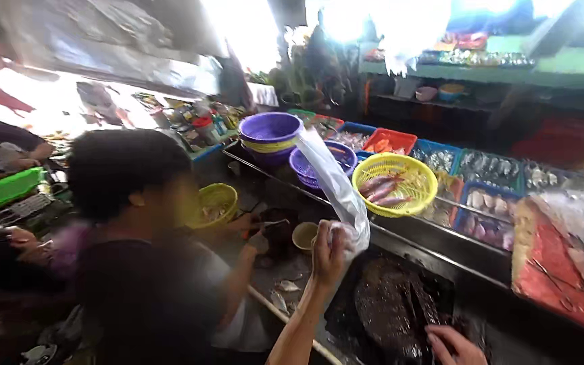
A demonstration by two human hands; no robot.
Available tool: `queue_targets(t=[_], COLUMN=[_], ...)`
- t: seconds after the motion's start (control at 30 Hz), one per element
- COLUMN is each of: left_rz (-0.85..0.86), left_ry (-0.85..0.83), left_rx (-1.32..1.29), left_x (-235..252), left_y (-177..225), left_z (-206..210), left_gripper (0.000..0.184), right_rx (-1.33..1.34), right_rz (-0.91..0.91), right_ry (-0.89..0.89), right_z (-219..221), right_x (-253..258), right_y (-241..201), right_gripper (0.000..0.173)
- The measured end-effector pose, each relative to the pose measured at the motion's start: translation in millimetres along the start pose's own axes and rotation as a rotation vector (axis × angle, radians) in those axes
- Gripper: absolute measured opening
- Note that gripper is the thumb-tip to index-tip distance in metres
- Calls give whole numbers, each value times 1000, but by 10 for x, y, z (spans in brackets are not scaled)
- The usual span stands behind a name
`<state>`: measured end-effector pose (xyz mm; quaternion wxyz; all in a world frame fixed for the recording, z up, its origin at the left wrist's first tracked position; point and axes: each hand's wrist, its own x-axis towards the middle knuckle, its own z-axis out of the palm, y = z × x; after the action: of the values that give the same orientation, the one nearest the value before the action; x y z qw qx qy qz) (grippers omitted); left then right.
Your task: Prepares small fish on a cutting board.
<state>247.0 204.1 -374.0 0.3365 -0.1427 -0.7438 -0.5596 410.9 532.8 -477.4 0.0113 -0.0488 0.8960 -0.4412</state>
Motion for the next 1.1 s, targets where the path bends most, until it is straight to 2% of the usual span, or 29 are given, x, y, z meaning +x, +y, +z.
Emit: queue_targets(t=[0.07, 0.13, 0.2, 0.23, 0.27, 0.3, 0.37, 0.4, 0.47, 0.57, 0.63, 0.7, 0.77, 0.83, 0.87, 0.97, 1.03, 1.1], left_rz=[-115, -234, -326, -356, -387, -435, -529, -550, -580, -646, -696, -716, -680, -576, -519, -360, -284, -232], left_ry=[-132, -325, -552, -608, -613, -553, -314, -208, -73, -13, -102, -259, -437, -476, -452, -299, -155, -23], left_rx=[-91, -181, -272, -314, -339, -346, -305, -231, -130, -84, -95, -73, -59, -35, -18, -16, 6, 70], left_x=[-456, -722, -868, -900, -906, -902, -909, -891, -901, -978, -961, -862, -631, -357, -192, 319, 692, 1097], left_y=[201, 370, 521, 590, 645, 686, 673, 619, 471, 224, 0, -280, -438, -410, -372, -376, -313, -138], left_z=[0, -48, -126, -163, -222, -313, -593, -762, -1054, -1085, -878, -724, -567, -528, -592, -923, -994, -961], left_gripper=[27, 24, 26, 28, 29, 30, 27, 25, 24, 15, 17, 31, 51, 57, 55, 41, 34, 33], right_rx=[115, 283, 422, 473, 499, 496, 457, 438, 429, 508, 597, 559, 312, -61, -170, -250, -381, -538], right_rz=[-141, -291, -432, -475, -489, -480, -422, -376, -277, -124, 16, 105, 162, 295, 374, 500, 558, 558], right_ry=[99, 92, -97, -238, -401, -561, -791, -865, -885, -774, -581, -335, -62, 225, 365, 742, 815, 765], right_z=[-51, -149, -180, -105, 18, 163, 432, 486, 438, 106, -200, -496, -954, -1587, -1894, -2527, -2676, -2589], right_x=[151, 402, 652, 772, 878, 965, 1049, 1077, 1092, 1116, 1244, 1517, 1769, 1868, 1871, 1918, 2003, 1984], right_y=[-136, -418, -806, -965, -1076, -1104, -904, -709, -270, -15, -51, -77, 7, 238, 380, 841, 950, 1012], right_gripper=[31, 58, 93, 101, 99, 86, 46, 37, 37, 28, 23, 22, 23, 29, 35, 42, 43, 44])
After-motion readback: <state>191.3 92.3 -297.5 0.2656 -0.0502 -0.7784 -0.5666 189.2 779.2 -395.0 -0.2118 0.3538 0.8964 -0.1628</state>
